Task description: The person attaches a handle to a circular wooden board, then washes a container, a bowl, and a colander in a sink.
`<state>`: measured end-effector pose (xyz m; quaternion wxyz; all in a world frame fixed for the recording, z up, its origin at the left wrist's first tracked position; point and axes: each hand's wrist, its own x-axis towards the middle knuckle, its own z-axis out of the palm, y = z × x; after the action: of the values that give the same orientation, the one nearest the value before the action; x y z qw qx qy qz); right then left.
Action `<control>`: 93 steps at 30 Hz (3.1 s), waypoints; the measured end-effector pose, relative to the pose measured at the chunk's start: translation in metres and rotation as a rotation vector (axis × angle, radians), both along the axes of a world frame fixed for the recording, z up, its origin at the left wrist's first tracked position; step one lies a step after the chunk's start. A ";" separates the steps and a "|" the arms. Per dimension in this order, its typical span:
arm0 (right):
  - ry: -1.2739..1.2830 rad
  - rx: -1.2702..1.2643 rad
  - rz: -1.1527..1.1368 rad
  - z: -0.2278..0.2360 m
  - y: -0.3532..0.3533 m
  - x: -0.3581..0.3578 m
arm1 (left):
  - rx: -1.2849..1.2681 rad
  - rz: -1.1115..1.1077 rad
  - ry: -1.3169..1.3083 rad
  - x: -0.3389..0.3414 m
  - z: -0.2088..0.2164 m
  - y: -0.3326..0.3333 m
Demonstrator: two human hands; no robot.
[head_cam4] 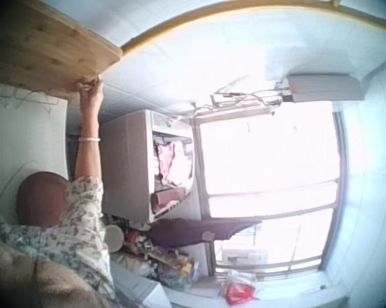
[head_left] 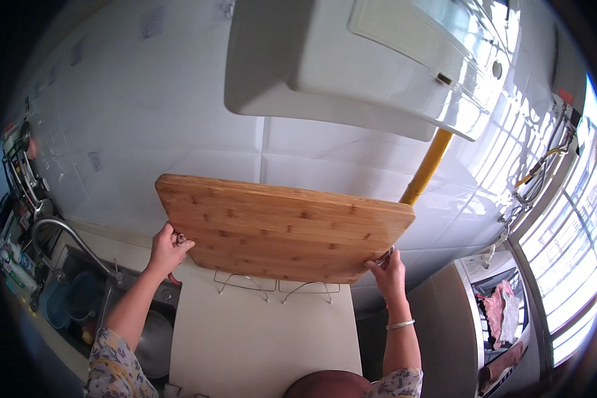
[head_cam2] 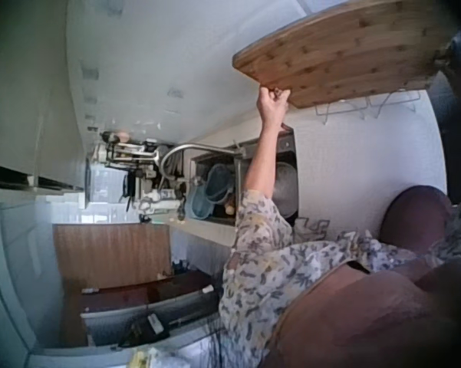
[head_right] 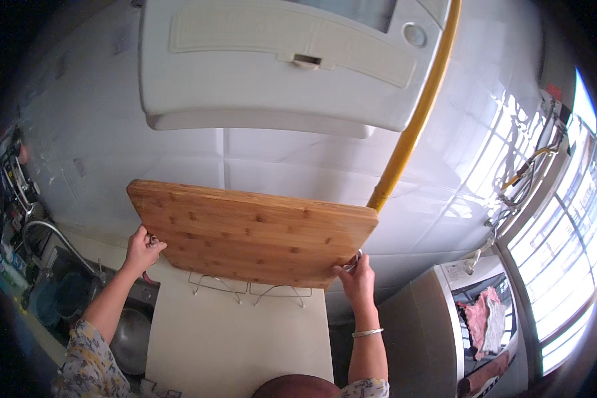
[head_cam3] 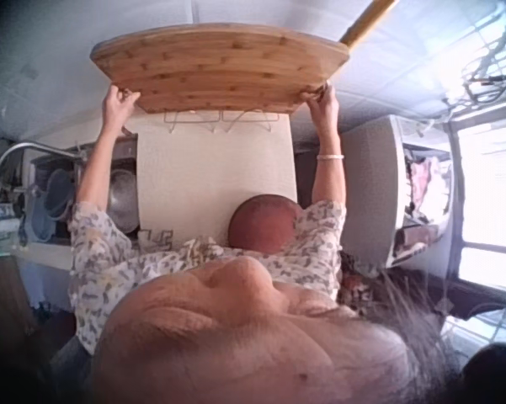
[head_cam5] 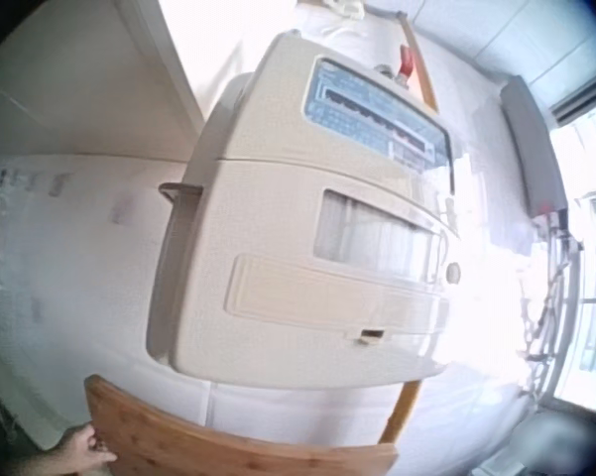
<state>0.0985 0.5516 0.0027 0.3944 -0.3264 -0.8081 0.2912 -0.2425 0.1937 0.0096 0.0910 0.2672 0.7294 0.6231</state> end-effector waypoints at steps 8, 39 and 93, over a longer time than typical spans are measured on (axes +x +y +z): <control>-0.014 -0.054 -0.032 0.004 0.006 -0.016 | 0.014 -0.011 -0.067 -0.008 0.001 0.012; 0.097 -0.213 -0.250 -0.061 -0.028 -0.054 | 0.095 -0.031 -0.038 -0.019 -0.009 0.009; 0.115 -0.739 -0.187 -0.110 -0.064 -0.033 | 0.214 0.119 0.035 -0.029 -0.045 -0.003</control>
<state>0.0651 0.4873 -0.1076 0.3199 -0.5021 -0.5918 0.5435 -0.2720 0.1904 -0.0351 0.0117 0.2425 0.6747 0.6970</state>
